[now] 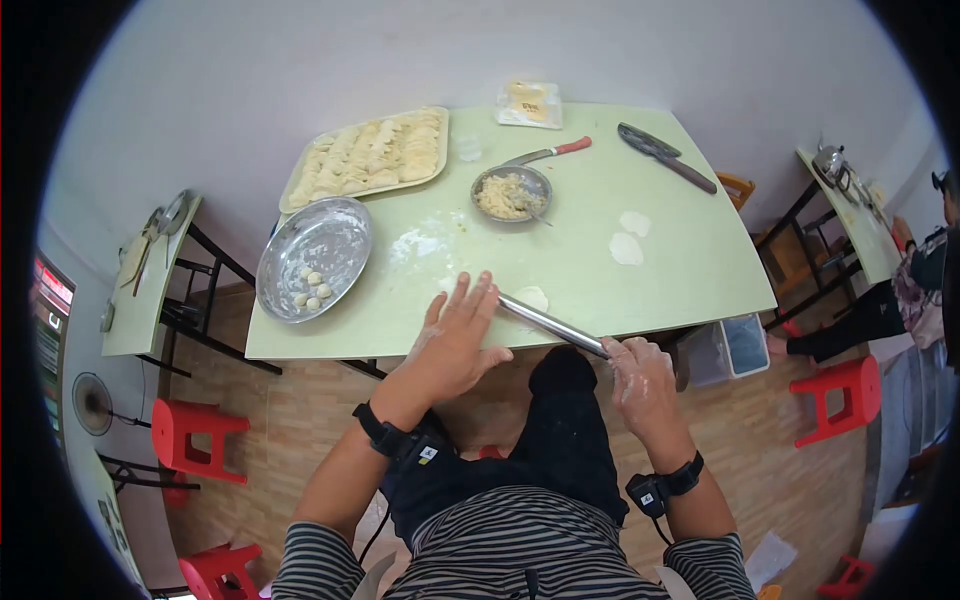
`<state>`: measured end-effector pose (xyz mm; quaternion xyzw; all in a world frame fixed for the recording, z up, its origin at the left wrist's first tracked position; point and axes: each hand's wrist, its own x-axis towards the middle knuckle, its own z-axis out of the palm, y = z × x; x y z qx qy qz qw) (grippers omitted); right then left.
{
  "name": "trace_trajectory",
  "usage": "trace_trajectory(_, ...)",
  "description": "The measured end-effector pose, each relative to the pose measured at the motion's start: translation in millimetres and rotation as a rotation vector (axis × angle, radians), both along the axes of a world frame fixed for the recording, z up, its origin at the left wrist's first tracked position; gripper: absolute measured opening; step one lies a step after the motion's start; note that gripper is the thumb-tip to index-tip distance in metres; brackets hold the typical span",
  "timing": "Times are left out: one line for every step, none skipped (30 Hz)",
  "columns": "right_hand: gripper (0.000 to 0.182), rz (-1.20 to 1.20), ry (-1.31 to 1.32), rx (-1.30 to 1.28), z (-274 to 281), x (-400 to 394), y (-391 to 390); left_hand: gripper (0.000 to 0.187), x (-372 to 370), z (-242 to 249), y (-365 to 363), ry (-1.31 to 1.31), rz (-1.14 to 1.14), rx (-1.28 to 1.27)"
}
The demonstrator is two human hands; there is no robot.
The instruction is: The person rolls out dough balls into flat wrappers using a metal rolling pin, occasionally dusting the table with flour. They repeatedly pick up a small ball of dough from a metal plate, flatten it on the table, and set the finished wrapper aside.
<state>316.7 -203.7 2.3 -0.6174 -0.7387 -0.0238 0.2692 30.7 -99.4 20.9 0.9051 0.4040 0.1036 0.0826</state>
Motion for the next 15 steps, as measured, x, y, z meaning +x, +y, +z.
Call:
trace_trajectory(0.032,-0.002,-0.001,-0.002,2,-1,0,0.086,4,-4,2,-0.001,-0.002,-0.002)
trace_trajectory(0.035,-0.005,-0.029,-0.01,3,-2,0,0.086,8,-10,5,0.023,-0.047,-0.01)
trace_trajectory(0.037,-0.008,-0.055,-0.019,4,-2,-1,0.086,12,-12,6,0.047,-0.093,-0.018)
trace_trajectory(0.037,-0.013,-0.054,-0.022,6,-2,0,0.086,15,-12,9,0.048,-0.097,-0.021)
trace_trajectory(0.039,-0.035,-0.062,-0.047,7,-1,1,0.09,18,-10,15,0.053,-0.106,-0.022)
trace_trajectory(0.042,-0.056,-0.07,-0.072,7,0,2,0.093,21,-9,20,0.058,-0.114,-0.025)
trace_trajectory(0.042,-0.057,-0.068,-0.077,5,2,2,0.093,25,-10,23,0.059,-0.114,-0.029)
trace_trajectory(0.043,-0.072,-0.118,-0.074,1,6,3,0.097,30,-10,28,0.028,-0.127,-0.047)
trace_trajectory(0.045,-0.086,-0.166,-0.068,0,7,5,0.101,34,-10,33,-0.001,-0.138,-0.063)
trace_trajectory(0.045,-0.087,-0.158,-0.072,0,7,7,0.101,39,-8,39,0.007,-0.139,-0.067)
trace_trajectory(0.048,-0.131,-0.165,-0.083,2,6,8,0.103,44,-6,45,0.043,-0.139,-0.077)
trace_trajectory(0.051,-0.172,-0.176,-0.098,5,7,8,0.104,50,-6,50,0.076,-0.137,-0.091)
trace_trajectory(0.051,-0.169,-0.175,-0.105,9,8,10,0.104,56,-7,55,0.077,-0.135,-0.098)
trace_trajectory(0.05,-0.207,-0.15,-0.181,12,9,13,0.102,62,-6,61,0.087,-0.136,-0.106)
trace_trajectory(0.049,-0.241,-0.127,-0.256,14,10,15,0.1,67,-6,66,0.096,-0.133,-0.112)
